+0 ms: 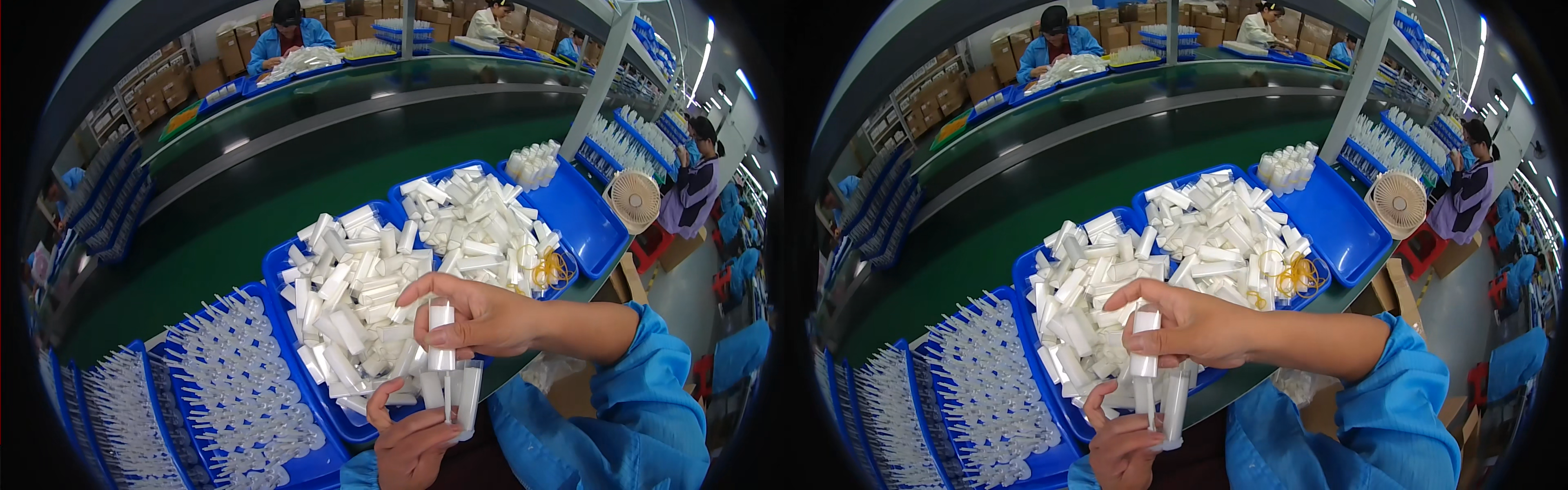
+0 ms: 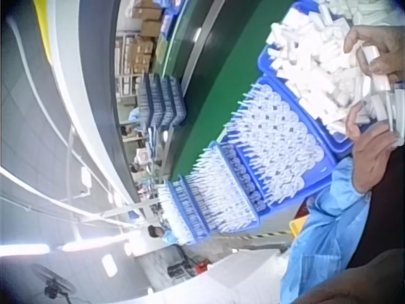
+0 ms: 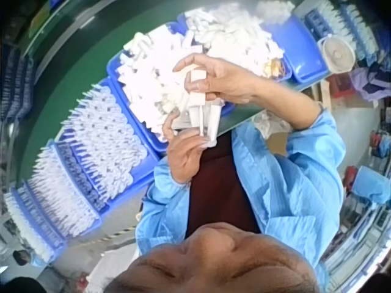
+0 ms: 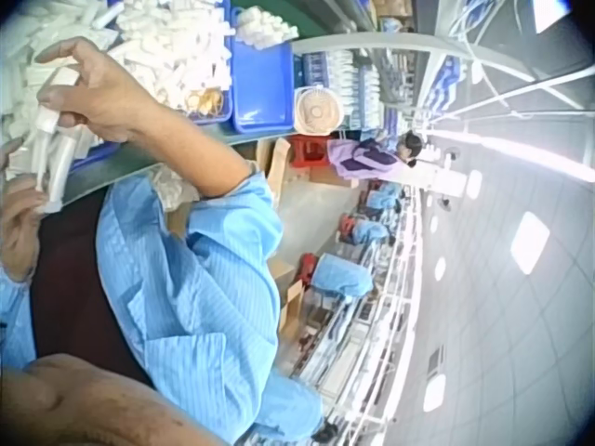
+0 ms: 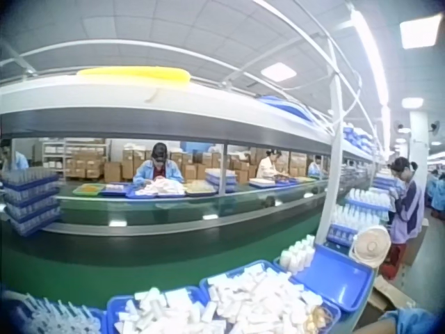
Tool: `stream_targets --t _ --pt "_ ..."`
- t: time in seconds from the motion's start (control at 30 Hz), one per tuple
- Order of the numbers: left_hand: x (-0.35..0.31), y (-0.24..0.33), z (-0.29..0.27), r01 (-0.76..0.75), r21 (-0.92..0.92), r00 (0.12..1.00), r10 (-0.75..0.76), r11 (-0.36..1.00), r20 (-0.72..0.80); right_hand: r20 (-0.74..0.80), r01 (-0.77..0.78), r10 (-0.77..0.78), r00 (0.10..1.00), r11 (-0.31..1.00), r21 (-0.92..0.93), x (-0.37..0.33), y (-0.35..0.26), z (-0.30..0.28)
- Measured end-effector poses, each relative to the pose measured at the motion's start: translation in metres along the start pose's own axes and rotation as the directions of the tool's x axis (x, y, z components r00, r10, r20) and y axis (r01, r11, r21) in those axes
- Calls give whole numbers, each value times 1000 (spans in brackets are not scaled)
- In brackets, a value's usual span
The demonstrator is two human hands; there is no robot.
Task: Manually assembling white plastic spray bottle components and sorting them into blue bins at a factory workstation.
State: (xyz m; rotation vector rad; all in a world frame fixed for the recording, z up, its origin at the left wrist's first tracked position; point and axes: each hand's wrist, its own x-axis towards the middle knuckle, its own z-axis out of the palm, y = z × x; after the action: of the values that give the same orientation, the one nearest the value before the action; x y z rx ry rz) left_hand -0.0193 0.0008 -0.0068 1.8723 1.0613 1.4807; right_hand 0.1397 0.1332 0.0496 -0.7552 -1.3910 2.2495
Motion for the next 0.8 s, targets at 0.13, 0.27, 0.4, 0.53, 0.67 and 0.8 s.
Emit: stream_targets --t 0.13,0.27,0.4,0.53,0.67,0.8 --pt "-1 -1 2 19 32 1000 -18 999 -18 84 -22 9 996 988 156 0 8 -10" --pt "0 6 6 108 -24 993 -110 994 -53 103 -46 24 994 976 215 -2 10 -14" --pt "0 5 9 119 -35 989 -121 992 -88 84 -42 23 996 974 223 -7 13 -17" --pt "2 3 8 67 6 997 -67 998 -36 64 108 -90 994 917 -384 -14 2 -16" --pt "2 -1 8 85 81 996 -83 993 -24 173 269 -327 929 277 -922 -26 -8 -12" --pt "-2 0 9 -57 157 997 47 986 67 82 138 -118 990 617 -775 -31 -11 -11"
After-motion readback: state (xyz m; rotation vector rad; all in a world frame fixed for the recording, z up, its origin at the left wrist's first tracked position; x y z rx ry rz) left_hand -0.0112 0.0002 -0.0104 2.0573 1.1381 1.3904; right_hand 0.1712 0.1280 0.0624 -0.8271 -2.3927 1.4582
